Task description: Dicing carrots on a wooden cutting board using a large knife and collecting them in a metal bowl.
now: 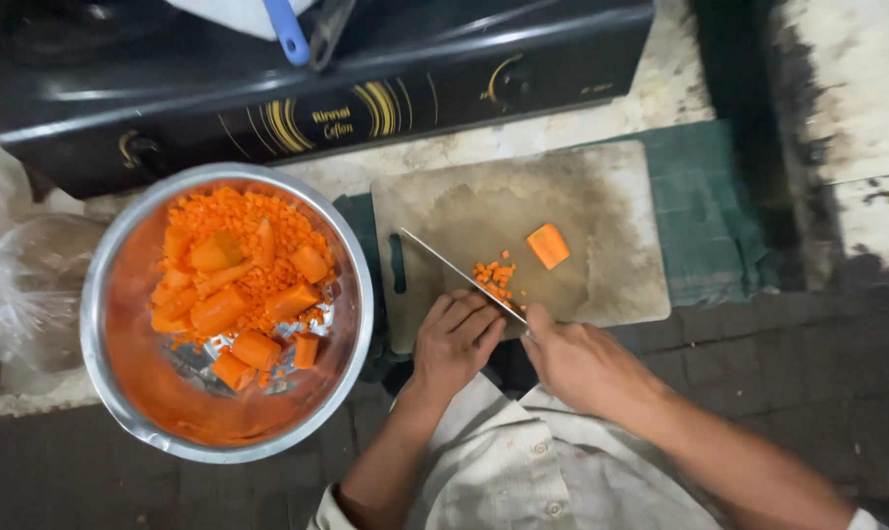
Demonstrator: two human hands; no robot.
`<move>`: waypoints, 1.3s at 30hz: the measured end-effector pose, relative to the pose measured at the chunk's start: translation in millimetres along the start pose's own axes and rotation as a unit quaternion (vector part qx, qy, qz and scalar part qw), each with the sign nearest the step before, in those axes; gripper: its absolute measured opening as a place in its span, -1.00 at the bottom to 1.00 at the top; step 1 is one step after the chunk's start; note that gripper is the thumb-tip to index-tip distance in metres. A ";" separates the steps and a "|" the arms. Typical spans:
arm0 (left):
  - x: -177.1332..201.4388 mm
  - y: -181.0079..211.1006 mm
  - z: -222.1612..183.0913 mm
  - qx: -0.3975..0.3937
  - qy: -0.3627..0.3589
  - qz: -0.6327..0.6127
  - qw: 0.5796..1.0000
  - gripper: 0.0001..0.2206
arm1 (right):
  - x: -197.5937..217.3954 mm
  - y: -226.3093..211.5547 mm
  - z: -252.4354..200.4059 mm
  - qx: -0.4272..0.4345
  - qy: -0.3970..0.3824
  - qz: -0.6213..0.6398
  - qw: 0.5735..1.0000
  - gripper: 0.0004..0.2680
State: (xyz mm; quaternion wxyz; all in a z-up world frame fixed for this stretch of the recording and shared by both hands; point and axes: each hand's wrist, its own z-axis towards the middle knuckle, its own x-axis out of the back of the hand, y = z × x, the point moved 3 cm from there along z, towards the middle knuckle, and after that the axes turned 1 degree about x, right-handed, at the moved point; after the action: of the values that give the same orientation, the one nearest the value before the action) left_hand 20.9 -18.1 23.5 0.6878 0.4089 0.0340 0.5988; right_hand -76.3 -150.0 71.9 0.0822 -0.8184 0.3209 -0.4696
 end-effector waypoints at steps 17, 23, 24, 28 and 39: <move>3.4 6.6 -9.4 -0.057 0.028 0.009 0.998 -0.87 | 25.3 -14.2 -43.5 0.014 0.051 -0.003 0.999 -0.81; 5.2 3.9 -11.5 -0.048 0.034 -0.010 0.998 -0.89 | 19.9 -16.6 -45.0 0.017 0.033 -0.007 0.999 -0.81; 5.5 5.3 -10.7 -0.050 0.034 -0.013 0.998 -0.90 | 19.8 -17.2 -44.4 0.021 0.034 -0.009 0.999 -0.82; 5.3 7.6 -7.7 -0.049 0.032 0.004 0.998 -0.89 | 13.3 -13.4 -38.7 0.009 0.017 -0.011 1.000 -0.81; 11.5 7.6 4.4 0.001 0.002 -0.013 1.000 -0.91 | 15.2 -18.0 -28.6 -0.027 -0.042 -0.017 0.999 -0.82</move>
State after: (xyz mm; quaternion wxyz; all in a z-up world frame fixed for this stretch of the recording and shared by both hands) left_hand 20.4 -11.0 36.1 0.6954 0.4080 0.0411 0.5901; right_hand -86.4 -140.4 106.2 0.0659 -0.8447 0.3160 -0.4270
